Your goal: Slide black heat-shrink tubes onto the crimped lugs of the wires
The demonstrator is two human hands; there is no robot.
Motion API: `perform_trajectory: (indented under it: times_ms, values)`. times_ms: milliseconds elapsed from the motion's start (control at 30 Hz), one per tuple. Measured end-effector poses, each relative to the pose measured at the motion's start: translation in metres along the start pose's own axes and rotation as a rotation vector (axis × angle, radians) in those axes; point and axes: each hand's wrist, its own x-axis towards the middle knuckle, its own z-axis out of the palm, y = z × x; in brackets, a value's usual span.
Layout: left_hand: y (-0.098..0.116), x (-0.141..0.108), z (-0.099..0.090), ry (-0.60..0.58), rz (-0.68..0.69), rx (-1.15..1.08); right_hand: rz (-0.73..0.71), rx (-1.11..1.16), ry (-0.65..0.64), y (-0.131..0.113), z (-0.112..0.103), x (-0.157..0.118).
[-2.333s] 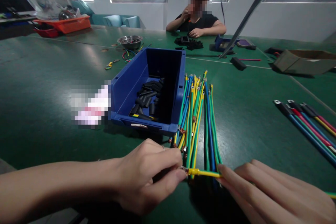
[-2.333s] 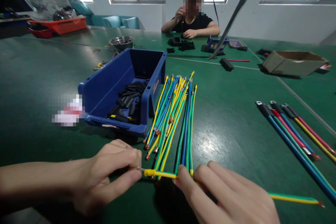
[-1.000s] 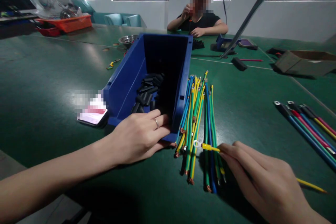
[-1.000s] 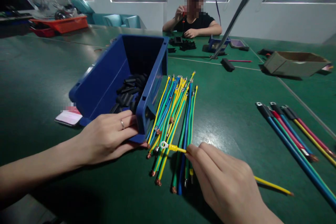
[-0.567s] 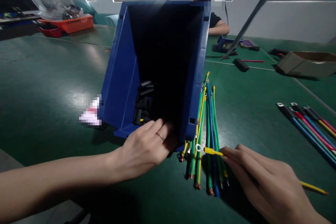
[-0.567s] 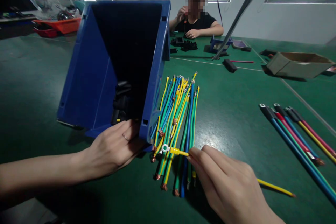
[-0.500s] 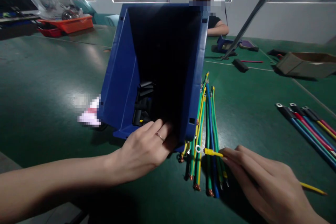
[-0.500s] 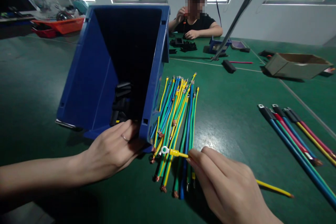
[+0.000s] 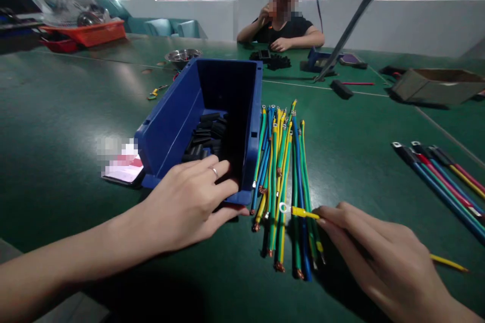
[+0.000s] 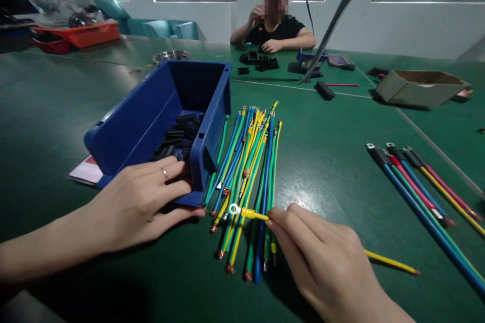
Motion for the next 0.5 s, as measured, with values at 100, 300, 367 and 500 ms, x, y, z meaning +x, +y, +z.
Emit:
perform_trajectory:
  times_ms: [100, 300, 367, 500]
  values:
    - [-0.003, 0.001, -0.003, 0.013, -0.056, 0.178, 0.012, 0.019, -0.013, 0.000, 0.000, -0.001]
    - [-0.021, 0.005, 0.002, -0.051, -0.002, 0.142, 0.024, 0.050, -0.035, -0.002, 0.000, -0.002]
    - [-0.028, 0.006, 0.003, -0.089, 0.003, 0.116, 0.017, 0.047, -0.030, -0.002, -0.001, -0.002]
    - [-0.036, 0.007, 0.000, -0.145, -0.029, -0.013, 0.021, 0.076, -0.056, -0.002, -0.002, -0.001]
